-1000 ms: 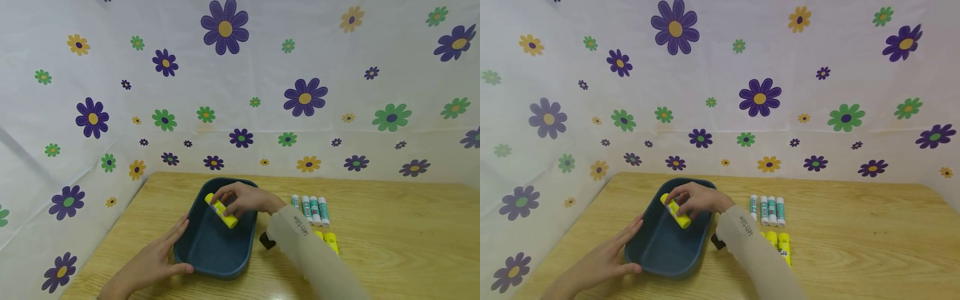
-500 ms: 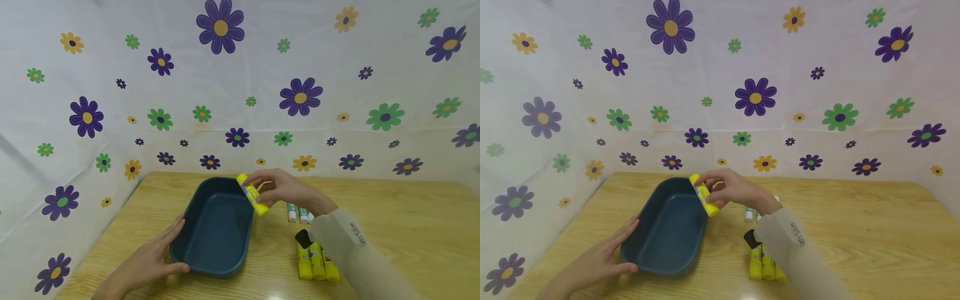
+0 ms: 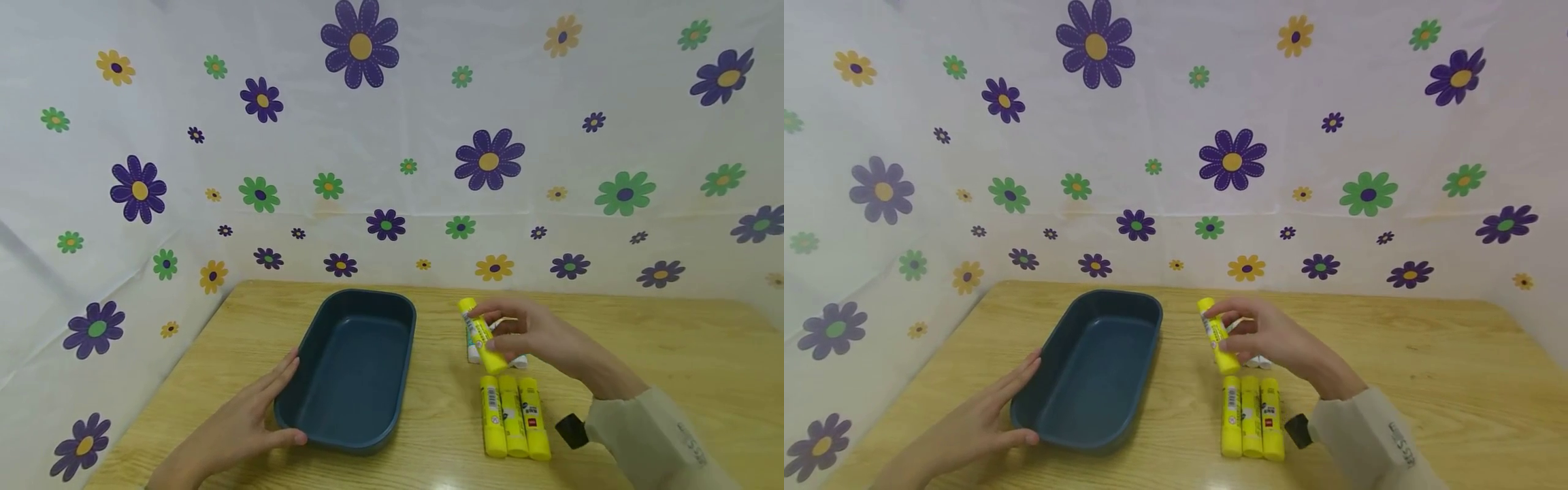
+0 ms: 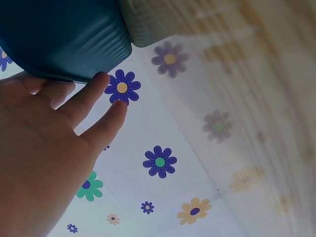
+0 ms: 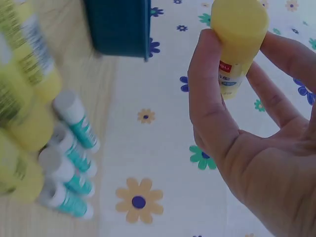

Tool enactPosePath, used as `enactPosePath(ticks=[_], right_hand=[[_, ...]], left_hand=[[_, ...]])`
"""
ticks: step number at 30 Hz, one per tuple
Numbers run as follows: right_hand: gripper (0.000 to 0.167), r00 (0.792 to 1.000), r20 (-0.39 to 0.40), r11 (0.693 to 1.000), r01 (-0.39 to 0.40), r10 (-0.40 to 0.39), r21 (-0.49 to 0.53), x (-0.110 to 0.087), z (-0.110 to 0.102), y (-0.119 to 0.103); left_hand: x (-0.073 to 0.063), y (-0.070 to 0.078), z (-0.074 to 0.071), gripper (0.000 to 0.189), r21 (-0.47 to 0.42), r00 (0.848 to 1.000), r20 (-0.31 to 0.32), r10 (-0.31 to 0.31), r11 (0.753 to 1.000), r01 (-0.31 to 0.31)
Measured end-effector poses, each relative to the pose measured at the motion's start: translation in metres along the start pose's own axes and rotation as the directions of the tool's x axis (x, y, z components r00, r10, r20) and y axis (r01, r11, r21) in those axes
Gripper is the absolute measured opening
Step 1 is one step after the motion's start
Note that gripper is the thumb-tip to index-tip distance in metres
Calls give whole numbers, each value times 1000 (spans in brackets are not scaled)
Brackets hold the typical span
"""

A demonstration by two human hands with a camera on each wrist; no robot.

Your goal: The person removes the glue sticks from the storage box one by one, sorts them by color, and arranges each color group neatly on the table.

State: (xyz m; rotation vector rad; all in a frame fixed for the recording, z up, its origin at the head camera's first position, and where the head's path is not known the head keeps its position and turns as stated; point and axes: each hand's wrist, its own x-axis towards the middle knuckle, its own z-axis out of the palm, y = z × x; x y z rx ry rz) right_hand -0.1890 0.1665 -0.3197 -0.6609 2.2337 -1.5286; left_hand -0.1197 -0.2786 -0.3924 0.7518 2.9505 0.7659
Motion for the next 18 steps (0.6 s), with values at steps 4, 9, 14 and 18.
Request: enactPosePath(ticks=[4, 9, 14, 18], right_hand=[[48, 999, -22, 999, -31, 31, -18, -16, -7, 12], [47, 997, -55, 997, -62, 59, -40, -36, -12, 22], [46, 997, -50, 997, -61, 59, -44, -53, -17, 35], [48, 994, -39, 994, -103, 101, -43, -66, -19, 48]], left_hand=[[0, 0, 0, 103, 2, 1000, 3, -1, 1000, 1], [0, 0, 0, 103, -8, 1000, 11, -8, 1000, 8], [0, 0, 0, 104, -5, 1000, 20, -17, 1000, 17], [0, -1, 1, 104, 12, 1000, 24, -17, 1000, 17]])
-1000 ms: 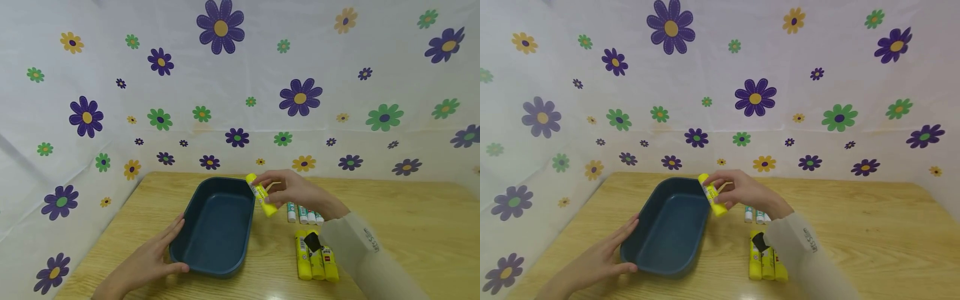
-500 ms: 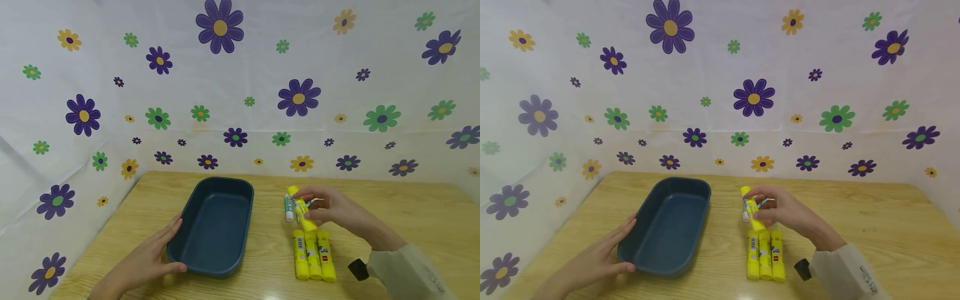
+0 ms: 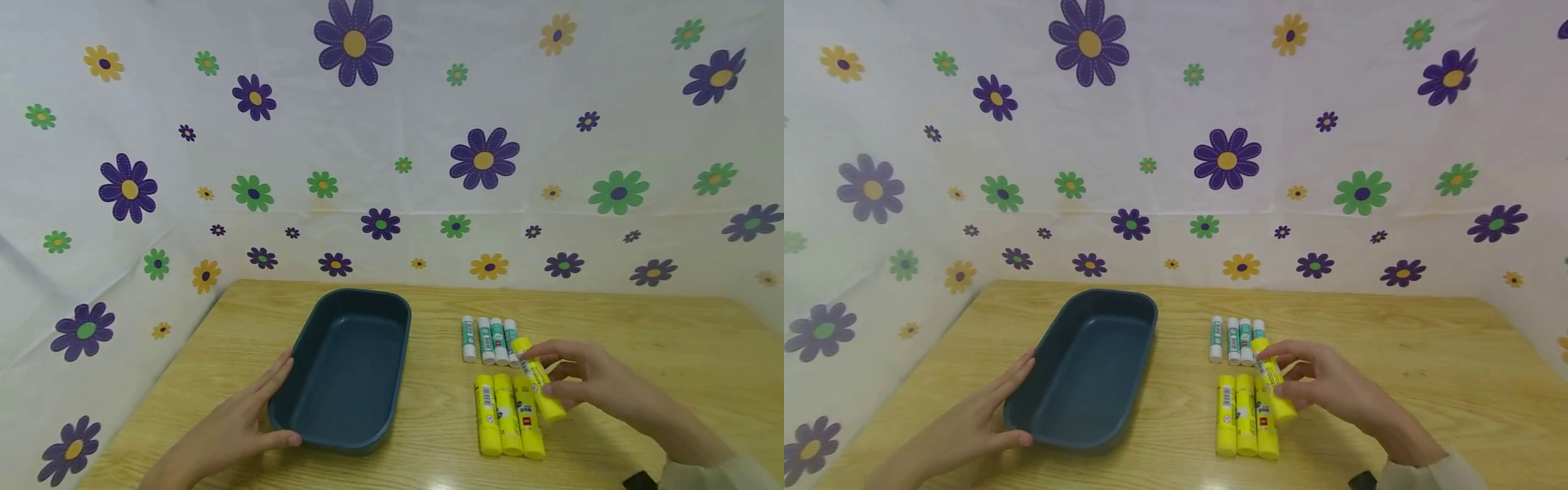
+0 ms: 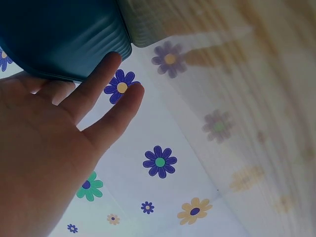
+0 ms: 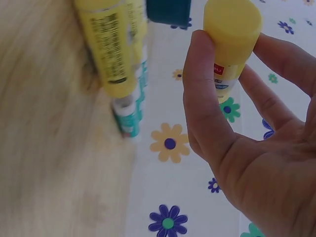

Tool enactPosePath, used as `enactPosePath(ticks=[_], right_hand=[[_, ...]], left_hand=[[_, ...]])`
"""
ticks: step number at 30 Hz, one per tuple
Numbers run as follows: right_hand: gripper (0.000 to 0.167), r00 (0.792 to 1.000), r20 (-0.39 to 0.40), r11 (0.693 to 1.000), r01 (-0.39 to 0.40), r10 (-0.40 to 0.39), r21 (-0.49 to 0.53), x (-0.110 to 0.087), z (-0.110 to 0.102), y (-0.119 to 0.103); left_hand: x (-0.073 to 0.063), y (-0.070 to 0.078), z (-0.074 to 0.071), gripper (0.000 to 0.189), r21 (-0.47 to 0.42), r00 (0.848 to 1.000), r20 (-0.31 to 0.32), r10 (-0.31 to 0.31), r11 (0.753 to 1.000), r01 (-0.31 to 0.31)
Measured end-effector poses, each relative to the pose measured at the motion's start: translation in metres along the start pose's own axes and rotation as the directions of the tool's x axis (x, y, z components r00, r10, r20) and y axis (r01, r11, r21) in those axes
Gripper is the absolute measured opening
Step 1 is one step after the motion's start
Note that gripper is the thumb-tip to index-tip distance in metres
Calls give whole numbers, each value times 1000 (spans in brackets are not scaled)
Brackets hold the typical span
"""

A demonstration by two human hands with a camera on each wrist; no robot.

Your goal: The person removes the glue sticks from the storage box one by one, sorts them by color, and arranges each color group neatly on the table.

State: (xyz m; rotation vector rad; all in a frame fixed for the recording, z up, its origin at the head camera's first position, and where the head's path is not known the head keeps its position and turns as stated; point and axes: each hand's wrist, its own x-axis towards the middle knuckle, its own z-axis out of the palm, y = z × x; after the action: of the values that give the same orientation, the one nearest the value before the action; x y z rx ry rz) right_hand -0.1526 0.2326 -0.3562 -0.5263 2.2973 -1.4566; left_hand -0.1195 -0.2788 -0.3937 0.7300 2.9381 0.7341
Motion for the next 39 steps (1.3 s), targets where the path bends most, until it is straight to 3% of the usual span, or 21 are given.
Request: enactPosePath(ticks=[11, 16, 23, 32, 39], right_hand=[[44, 998, 21, 998, -66, 66, -3, -30, -5, 29], [41, 991, 38, 992, -126, 127, -24, -30, 0, 38], [36, 994, 36, 982, -97, 104, -161, -21, 9, 44], [33, 989, 12, 980, -145, 148, -137, -21, 13, 40], [41, 979, 17, 979, -202, 203, -31, -25, 13, 37]], left_hand=[[-1, 0, -1, 105, -2, 1000, 6, -1, 1000, 1], [0, -1, 0, 105, -4, 1000, 4, -3, 1000, 3], [-1, -3, -1, 104, 7, 1000, 5, -3, 1000, 3], [-2, 2, 0, 104, 6, 1000, -2, -3, 1000, 3], [0, 4, 1, 104, -12, 1000, 2, 2, 1000, -2]])
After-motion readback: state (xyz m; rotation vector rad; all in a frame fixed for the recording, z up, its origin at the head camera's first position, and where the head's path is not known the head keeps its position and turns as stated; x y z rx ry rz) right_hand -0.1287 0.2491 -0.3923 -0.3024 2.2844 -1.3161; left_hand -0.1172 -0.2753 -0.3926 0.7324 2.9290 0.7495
